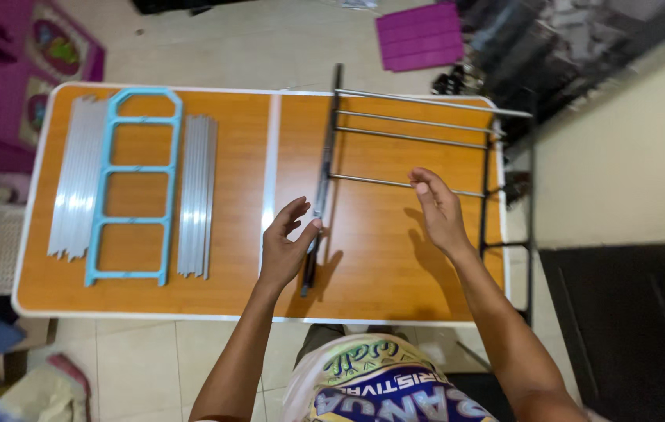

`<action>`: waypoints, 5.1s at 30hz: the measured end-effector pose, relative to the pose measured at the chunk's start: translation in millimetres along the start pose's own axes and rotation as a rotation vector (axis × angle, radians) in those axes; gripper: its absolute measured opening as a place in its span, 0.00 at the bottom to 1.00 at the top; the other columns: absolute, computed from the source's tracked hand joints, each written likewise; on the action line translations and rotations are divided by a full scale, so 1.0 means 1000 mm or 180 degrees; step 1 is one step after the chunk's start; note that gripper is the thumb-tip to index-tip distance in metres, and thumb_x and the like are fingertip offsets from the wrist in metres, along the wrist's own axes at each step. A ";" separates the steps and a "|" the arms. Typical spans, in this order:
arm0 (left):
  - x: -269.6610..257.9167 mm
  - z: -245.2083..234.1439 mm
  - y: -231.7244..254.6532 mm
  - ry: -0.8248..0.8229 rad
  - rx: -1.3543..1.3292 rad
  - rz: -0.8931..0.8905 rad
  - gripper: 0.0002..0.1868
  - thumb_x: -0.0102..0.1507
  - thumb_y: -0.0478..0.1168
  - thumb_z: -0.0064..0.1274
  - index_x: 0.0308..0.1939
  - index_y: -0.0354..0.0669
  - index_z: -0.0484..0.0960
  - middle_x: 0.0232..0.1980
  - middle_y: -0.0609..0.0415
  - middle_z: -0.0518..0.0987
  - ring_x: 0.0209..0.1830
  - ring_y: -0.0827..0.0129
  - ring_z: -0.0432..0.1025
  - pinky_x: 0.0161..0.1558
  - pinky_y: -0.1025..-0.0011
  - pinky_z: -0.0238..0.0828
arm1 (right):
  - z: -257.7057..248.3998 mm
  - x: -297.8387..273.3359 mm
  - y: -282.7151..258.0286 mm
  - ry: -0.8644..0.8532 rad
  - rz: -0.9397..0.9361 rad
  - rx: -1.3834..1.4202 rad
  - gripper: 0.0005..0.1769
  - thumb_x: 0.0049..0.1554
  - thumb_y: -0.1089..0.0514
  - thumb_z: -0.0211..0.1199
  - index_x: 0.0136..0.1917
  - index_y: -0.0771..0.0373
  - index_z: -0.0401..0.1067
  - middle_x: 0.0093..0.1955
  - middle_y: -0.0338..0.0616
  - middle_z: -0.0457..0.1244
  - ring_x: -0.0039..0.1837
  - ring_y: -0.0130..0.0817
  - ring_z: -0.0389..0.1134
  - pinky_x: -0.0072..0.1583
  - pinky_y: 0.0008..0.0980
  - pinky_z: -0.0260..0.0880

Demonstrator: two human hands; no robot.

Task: The person assembles a metal rack by inserting silver rods into black plastic frames on a wooden table. They repeatedly pick rods, align them with frame slots, and press them into place, completing one side of the rack.

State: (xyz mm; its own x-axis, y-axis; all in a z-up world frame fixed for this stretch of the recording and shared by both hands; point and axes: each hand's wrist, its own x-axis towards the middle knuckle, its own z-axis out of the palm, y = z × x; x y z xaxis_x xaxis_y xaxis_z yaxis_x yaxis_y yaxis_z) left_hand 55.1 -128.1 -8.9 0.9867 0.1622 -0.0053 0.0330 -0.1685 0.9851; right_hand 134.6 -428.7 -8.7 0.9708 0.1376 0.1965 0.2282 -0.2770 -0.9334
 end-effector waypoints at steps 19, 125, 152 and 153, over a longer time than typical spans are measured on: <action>0.006 0.210 0.011 -0.1326 0.0119 0.0090 0.26 0.64 0.46 0.61 0.63 0.39 0.78 0.60 0.45 0.82 0.63 0.63 0.76 0.61 0.64 0.73 | -0.171 -0.114 0.060 0.1850 0.0477 0.0663 0.25 0.72 0.48 0.45 0.68 0.71 0.65 0.63 0.50 0.67 0.62 0.35 0.69 0.66 0.33 0.67; 0.100 0.277 -0.037 -0.1174 0.1050 0.1209 0.21 0.65 0.48 0.59 0.54 0.35 0.82 0.51 0.44 0.81 0.51 0.55 0.78 0.52 0.62 0.76 | -0.205 -0.019 0.159 0.1650 0.0922 0.1618 0.27 0.69 0.41 0.40 0.59 0.65 0.68 0.59 0.52 0.68 0.63 0.41 0.70 0.66 0.39 0.67; 0.075 0.061 -0.009 0.0623 -0.0259 0.0646 0.15 0.68 0.41 0.59 0.55 0.37 0.83 0.48 0.53 0.84 0.48 0.73 0.79 0.47 0.74 0.76 | -0.088 0.007 0.069 0.0633 0.0874 0.1780 0.26 0.70 0.41 0.42 0.61 0.65 0.68 0.59 0.50 0.68 0.60 0.39 0.71 0.64 0.39 0.69; 0.078 0.052 -0.014 0.0693 -0.0289 0.0636 0.15 0.68 0.42 0.59 0.55 0.36 0.82 0.48 0.53 0.84 0.48 0.73 0.79 0.47 0.74 0.75 | -0.080 0.009 0.072 0.0573 0.0918 0.1782 0.26 0.70 0.41 0.41 0.61 0.65 0.68 0.59 0.49 0.68 0.60 0.39 0.71 0.64 0.38 0.69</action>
State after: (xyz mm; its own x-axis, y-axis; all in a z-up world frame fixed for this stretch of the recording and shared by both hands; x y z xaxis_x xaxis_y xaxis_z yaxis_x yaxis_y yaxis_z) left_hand 139.6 -163.2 -32.2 0.9146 0.3408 0.2174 -0.1824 -0.1321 0.9743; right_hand 166.0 -523.2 -50.2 0.9956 -0.0429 -0.0832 -0.0690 0.2647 -0.9618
